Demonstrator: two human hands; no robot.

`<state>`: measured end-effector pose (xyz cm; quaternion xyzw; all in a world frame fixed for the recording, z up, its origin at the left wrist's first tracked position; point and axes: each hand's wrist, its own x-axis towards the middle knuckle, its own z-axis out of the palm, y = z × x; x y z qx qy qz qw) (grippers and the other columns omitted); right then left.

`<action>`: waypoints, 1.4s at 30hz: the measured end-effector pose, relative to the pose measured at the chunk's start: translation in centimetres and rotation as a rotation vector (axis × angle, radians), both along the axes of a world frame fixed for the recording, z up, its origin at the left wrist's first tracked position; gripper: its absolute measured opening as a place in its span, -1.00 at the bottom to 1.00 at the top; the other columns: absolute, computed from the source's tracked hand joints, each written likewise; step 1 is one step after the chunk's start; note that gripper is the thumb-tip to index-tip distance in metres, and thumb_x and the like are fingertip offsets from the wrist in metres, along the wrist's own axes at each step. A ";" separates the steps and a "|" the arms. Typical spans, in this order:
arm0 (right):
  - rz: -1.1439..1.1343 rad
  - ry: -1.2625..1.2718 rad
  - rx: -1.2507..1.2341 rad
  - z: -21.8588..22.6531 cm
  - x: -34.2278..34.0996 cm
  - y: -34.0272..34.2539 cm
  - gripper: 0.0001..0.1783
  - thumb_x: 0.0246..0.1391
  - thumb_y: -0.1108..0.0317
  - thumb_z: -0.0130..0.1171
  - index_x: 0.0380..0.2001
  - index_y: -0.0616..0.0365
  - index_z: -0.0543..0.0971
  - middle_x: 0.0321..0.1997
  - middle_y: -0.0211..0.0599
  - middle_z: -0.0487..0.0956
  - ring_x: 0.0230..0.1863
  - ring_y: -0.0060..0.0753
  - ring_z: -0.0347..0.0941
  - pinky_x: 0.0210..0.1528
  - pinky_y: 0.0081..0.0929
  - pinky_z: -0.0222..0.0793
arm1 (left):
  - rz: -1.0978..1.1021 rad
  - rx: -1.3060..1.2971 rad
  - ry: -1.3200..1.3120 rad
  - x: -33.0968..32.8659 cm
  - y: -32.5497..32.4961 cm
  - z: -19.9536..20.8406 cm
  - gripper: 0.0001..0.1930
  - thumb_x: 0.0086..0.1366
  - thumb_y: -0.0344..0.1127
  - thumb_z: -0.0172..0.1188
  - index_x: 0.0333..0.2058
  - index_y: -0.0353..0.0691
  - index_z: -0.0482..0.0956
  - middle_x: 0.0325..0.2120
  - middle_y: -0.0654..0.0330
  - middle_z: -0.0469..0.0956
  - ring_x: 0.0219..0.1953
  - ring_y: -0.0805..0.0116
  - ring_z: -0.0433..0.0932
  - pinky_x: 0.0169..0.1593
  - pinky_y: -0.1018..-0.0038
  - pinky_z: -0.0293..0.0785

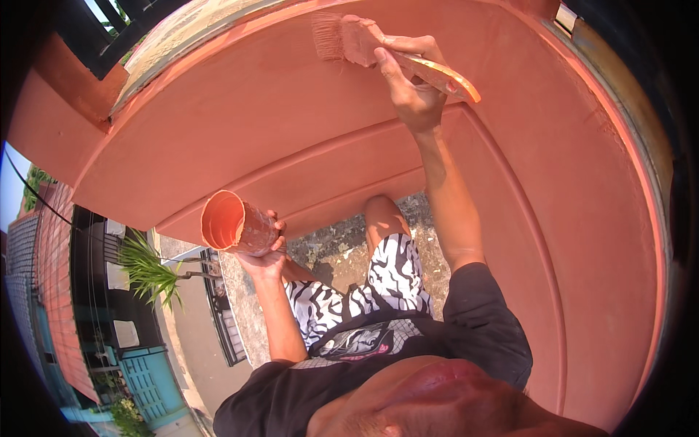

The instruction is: The person paints a reddish-pink metal structure using a paintbrush and a small container of paint. They repeatedly dip the brush into the container and apply paint to the curved surface, working methodically along the edges and panels.

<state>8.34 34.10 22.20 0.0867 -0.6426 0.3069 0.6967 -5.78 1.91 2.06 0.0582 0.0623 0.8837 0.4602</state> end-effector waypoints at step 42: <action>-0.673 0.123 -0.048 1.6 11.0 8.6 -0.89 0.20 0.61 0.29 -0.21 0.28 0.60 -0.25 -0.35 0.61 -0.26 -0.52 0.62 -0.19 -0.54 0.61 | -0.083 0.023 -0.083 0.6 2.1 -0.3 -0.47 0.38 0.09 0.10 0.17 -0.13 0.48 0.05 -0.21 0.45 -0.07 -0.17 0.46 -0.47 0.36 0.57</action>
